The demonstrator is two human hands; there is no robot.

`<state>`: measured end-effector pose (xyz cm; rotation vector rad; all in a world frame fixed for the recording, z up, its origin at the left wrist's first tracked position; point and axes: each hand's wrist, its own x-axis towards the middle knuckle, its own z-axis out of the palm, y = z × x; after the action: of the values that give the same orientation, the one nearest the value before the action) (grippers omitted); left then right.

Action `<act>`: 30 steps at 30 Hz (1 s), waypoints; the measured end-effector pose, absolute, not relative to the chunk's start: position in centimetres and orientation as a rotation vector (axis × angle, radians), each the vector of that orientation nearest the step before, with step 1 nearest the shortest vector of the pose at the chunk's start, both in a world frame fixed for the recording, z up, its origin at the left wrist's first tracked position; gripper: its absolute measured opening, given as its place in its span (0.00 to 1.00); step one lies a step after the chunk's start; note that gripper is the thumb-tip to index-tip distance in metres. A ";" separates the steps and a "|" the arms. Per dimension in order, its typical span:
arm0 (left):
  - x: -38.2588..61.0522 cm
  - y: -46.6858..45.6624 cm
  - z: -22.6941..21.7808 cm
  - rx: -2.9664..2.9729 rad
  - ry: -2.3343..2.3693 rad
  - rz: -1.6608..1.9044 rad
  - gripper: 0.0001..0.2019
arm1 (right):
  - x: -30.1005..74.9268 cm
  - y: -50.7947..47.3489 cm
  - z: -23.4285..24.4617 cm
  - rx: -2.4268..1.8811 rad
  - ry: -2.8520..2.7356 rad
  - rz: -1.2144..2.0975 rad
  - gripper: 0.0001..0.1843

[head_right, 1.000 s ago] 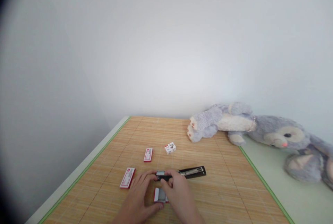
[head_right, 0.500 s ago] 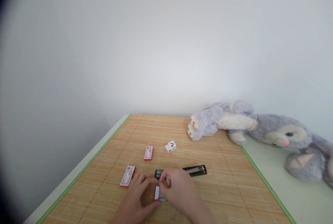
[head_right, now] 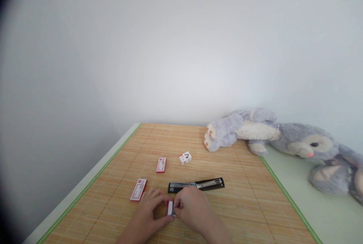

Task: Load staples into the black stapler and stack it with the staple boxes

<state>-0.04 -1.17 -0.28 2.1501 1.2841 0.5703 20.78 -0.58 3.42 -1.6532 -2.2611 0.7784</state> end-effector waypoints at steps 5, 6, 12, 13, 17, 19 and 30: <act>0.0 -1.0 -0.3 2.145 1.289 0.570 0.14 | 20.5 -0.4 3.0 -1.642 -2.250 0.810 0.11; 0.0 -0.9 -0.3 2.144 1.292 0.570 0.14 | 20.4 -0.4 2.9 -1.639 -2.249 0.817 0.11; 0.0 -1.0 -0.3 2.149 1.286 0.572 0.15 | 22.3 -0.7 4.1 -1.635 -2.134 0.839 0.08; -0.1 -1.0 -0.2 2.149 1.288 0.577 0.16 | 23.0 -0.9 4.4 -1.655 -2.102 0.832 0.08; -0.2 -1.1 -0.1 2.139 1.270 0.600 0.18 | 25.7 -1.9 4.8 -1.758 -2.107 0.811 0.14; -0.1 -1.1 -0.1 2.141 1.261 0.594 0.17 | 26.4 -2.6 4.3 -1.770 -2.122 0.836 0.17; 0.9 -0.8 -0.9 2.136 1.218 0.626 0.23 | 24.9 -3.4 2.1 -1.629 -1.981 0.940 0.13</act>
<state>0.89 -0.81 -0.94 2.1360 1.2178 0.6259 24.88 -3.37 2.08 -1.6288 -1.9805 0.9399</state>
